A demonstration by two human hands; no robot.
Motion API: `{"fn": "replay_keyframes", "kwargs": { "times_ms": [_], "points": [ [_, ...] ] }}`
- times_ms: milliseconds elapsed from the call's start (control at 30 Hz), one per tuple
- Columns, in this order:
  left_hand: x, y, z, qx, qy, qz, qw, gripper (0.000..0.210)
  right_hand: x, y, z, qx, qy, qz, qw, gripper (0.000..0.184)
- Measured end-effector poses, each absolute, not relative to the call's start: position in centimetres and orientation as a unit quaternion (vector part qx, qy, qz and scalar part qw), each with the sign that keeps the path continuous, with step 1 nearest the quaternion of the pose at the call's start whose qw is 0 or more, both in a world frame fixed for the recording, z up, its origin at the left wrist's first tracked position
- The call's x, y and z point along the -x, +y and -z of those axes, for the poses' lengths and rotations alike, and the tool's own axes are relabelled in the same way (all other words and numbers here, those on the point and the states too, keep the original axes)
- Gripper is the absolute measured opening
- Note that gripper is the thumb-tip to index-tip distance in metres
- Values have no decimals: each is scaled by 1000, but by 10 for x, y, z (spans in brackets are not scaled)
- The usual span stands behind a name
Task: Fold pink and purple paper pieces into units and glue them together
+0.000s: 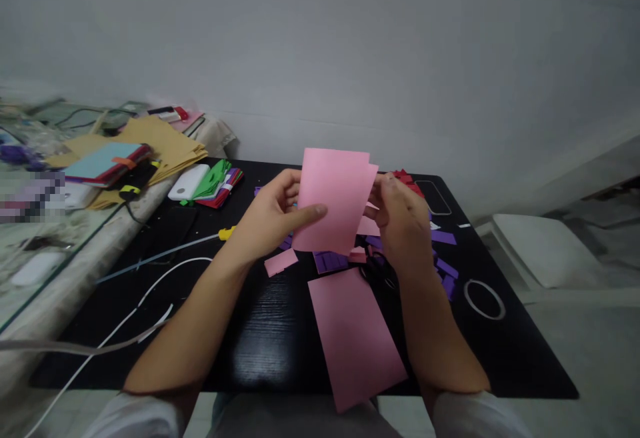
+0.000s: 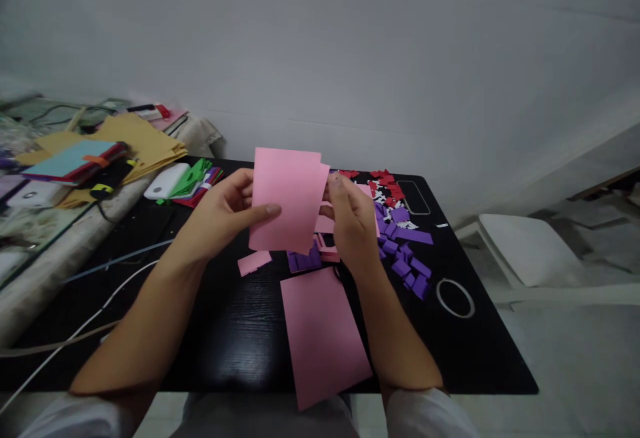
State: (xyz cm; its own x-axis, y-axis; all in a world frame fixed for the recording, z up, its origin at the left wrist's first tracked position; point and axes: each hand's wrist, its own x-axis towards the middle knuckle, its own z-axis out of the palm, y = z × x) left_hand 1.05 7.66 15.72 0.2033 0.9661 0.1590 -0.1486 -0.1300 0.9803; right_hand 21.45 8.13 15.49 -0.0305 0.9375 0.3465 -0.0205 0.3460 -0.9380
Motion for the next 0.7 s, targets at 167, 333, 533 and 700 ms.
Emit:
{"fn": "replay_keyframes", "kwargs": {
  "times_ms": [167, 333, 533, 700],
  "points": [
    [-21, 76, -150, -561, 372, -504, 541, 42, -217, 83, -155, 418, -573, -371, 600, 24],
    [-30, 73, -148, -571, 358, -491, 552, 38, -218, 81, -156, 416, -563, -360, 617, 17],
    [-28, 72, -148, -574, 372, -510, 522, 36, -218, 78, -158, 408, -592, -371, 587, 14],
    [-26, 71, -147, -587, 391, -497, 505, 44, -217, 77, -158, 399, -593, -383, 586, 15]
  ]
}}
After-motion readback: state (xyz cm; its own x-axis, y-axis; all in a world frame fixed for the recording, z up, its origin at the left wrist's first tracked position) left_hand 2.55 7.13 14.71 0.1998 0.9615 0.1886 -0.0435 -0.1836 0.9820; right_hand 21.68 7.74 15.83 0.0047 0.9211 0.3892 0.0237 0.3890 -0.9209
